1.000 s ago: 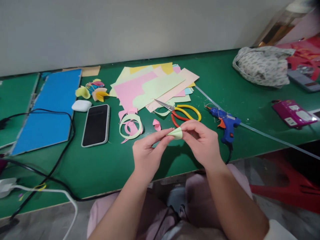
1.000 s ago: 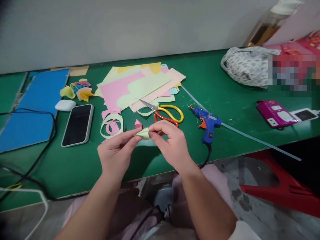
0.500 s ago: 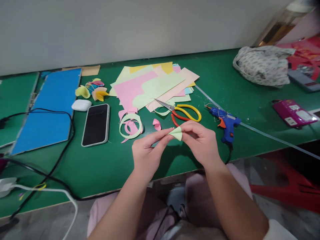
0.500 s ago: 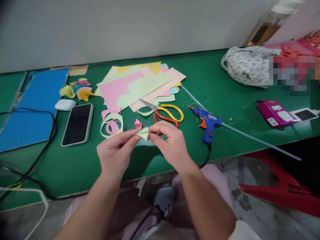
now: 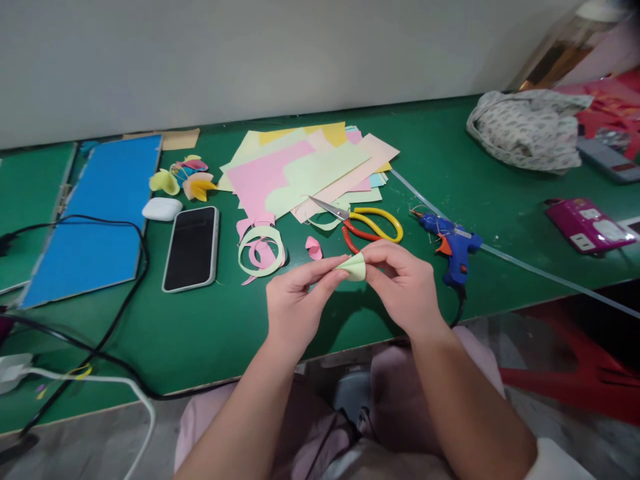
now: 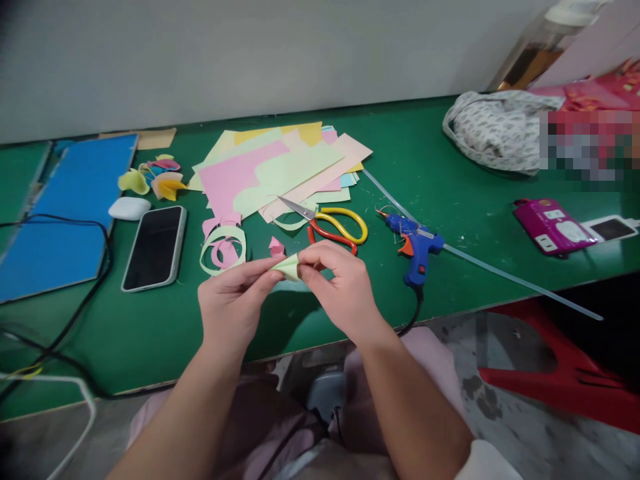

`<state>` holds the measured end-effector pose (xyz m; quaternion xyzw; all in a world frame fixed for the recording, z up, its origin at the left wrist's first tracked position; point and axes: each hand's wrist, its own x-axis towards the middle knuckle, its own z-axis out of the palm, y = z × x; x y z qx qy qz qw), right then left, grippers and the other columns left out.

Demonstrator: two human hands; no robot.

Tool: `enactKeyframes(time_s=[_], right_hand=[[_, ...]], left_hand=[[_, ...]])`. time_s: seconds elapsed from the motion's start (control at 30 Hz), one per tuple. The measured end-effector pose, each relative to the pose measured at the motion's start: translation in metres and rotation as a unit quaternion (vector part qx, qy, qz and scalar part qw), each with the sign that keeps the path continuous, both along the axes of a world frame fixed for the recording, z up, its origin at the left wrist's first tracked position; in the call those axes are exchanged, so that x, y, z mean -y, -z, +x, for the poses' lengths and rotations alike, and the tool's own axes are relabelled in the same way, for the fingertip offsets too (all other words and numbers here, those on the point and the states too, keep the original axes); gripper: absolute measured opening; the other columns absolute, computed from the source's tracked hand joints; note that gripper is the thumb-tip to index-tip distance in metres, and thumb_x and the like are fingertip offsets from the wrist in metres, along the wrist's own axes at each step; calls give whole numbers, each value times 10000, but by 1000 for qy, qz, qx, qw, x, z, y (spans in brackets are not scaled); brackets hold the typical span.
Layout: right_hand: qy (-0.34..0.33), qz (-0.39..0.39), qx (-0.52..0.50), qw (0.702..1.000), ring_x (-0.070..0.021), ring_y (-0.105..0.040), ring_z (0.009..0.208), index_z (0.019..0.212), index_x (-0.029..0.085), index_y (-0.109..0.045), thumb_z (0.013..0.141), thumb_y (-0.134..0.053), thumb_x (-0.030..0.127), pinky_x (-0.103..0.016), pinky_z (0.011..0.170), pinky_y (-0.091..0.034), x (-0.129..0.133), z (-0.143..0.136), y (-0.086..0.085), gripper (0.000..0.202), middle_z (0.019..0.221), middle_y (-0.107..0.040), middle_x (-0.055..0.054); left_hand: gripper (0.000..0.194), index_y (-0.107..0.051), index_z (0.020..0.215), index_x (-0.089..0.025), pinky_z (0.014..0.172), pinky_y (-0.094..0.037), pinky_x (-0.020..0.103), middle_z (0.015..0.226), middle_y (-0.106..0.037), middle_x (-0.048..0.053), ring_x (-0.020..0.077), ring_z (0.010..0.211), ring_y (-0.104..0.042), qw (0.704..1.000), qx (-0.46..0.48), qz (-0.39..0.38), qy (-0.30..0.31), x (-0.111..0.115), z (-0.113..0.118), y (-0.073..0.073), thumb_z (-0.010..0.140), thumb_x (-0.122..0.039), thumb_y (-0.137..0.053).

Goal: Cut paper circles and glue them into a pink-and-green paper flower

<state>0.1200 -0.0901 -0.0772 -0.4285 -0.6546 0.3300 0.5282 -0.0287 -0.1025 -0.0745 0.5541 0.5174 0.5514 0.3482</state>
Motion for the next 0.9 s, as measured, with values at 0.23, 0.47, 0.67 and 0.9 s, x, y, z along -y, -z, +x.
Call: enactKeyframes(time_s=[0.23,0.47,0.67,0.9], right_hand=[[0,-6,-5,1000,-82,-579,721,771,233,-635,792,-621,54,-181,666,-483,1,-1,-1,181,748,-613,54],[24,-40,-52,998,-83,-596,692,777,231,-655,767,-627,48,-183,635,-491,0,-3,0,185,767,-655,53],[39,-88,-53,994,-105,-602,664,763,214,-667,757,-636,97,-218,621,-507,1,-4,-2,122,756,-670,29],[55,-106,-63,991,-109,-611,644,768,214,-679,757,-644,123,-227,612,-515,0,-4,-2,98,743,-678,25]], left_hand=[[145,-764,841,-296,628,-557,134,772,-759,-43,97,660,-705,999,48,1,10,1,2,0,736,-198,-738],[119,-764,834,-248,656,-568,164,775,-760,-17,110,673,-706,993,113,-43,-7,-1,6,6,715,-256,-760],[76,-758,775,-224,594,-550,168,686,-738,-17,101,607,-676,993,108,-56,-4,-1,6,6,729,-282,-745],[130,-750,780,-194,604,-560,209,681,-734,3,127,611,-680,990,107,-96,6,-3,6,6,714,-306,-749]])
